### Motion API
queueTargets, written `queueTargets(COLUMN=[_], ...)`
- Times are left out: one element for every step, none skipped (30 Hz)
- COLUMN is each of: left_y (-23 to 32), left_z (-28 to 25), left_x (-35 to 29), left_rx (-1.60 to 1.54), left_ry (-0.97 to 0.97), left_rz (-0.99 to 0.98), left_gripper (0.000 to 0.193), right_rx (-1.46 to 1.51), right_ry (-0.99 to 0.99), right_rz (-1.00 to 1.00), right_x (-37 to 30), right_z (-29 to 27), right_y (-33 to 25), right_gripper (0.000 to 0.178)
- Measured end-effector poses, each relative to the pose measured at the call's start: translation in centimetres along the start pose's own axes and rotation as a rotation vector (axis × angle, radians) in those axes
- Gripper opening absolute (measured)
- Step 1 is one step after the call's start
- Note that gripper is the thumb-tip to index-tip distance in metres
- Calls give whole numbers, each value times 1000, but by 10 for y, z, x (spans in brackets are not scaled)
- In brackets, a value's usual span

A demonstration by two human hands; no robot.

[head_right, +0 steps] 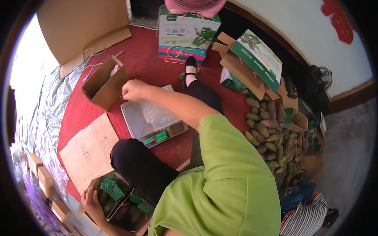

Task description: Pack vegetables into boxes and weigh them on a scale.

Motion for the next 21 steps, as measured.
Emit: queueTargets(left_y=[13, 27, 45, 60, 75, 91, 106, 123, 144, 166, 190, 213, 231, 247, 263, 276, 287, 296, 301, 305, 310], left_z=[0, -1, -3, -3, -4, -5, -3, 0, 1, 1, 1, 1, 2, 3, 6, 10, 14, 19, 24, 33, 41], left_x=[11, 21, 32, 43, 53, 63, 74, 85, 94, 103, 110, 115, 118, 121, 124, 126, 128, 130, 131, 132, 132], left_rx=[-51, -103, -105, -102, -140, -179, -221, -222, -255, -286, -300, -309, -322, -335, -354, -361, -377, -389, -383, -410, -439], left_ry=[2, 4, 30, 30, 51, 71, 69, 67, 91, 116, 116, 98, 80, 62, 35, 19, 10, 1, 1, -47, -97], left_rz=[17, 37, 76, 97, 155, 213, 227, 246, 326, 405, 457, 513, 548, 580, 608, 642, 668, 692, 694, 679, 665], left_gripper=[18, 17, 18, 18, 19, 20, 21, 21, 20, 19, 17, 17, 17, 17, 18, 19, 18, 18, 18, 18, 17], right_rx=[205, 411, 476, 540, 604, 668, 710, 750, 844, 939, 1003, 1067, 1073, 1153, 1235, 1240, 1316, 1393, 1437, 1445, 1476], right_ry=[33, 68, 157, 248, 359, 469, 589, 709, 820, 929, 1044, 1159, 1165, 1296, 1430, 1435, 1542, 1645, 1713, 1713, 1784], right_rz=[109, 214, 269, 323, 391, 457, 460, 464, 464, 460, 460, 457, 454, 445, 433, 431, 383, 333, 294, 293, 254], right_x=[-15, -32, -51, -71, -93, -115, -138, -164, -189, -213, -237, -258, -272, -289, -305, -317, -329, -338, -345, -349, -357], right_z=[-20, -39, -58, -77, -97, -115, -133, -148, -162, -173, -184, -194, -202, -208, -214, -220, -226, -231, -236, -240, -246], right_y=[21, 40, 57, 73, 88, 104, 118, 133, 146, 159, 178, 195, 203, 212, 221, 229, 239, 245, 249, 254, 261], right_gripper=[20, 21, 21, 22, 23, 24, 22, 21, 24, 28, 34, 40, 40, 48, 56, 56, 58, 60, 61, 61, 60])
Point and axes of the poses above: each hand's wrist, its own x-axis towards the middle knuckle, its own z-axis out of the palm, y = z × x, the point moved 4 cm from there along x, towards the middle knuckle, and after that the axes turned 9 degrees about x, right-handed, at the moved point
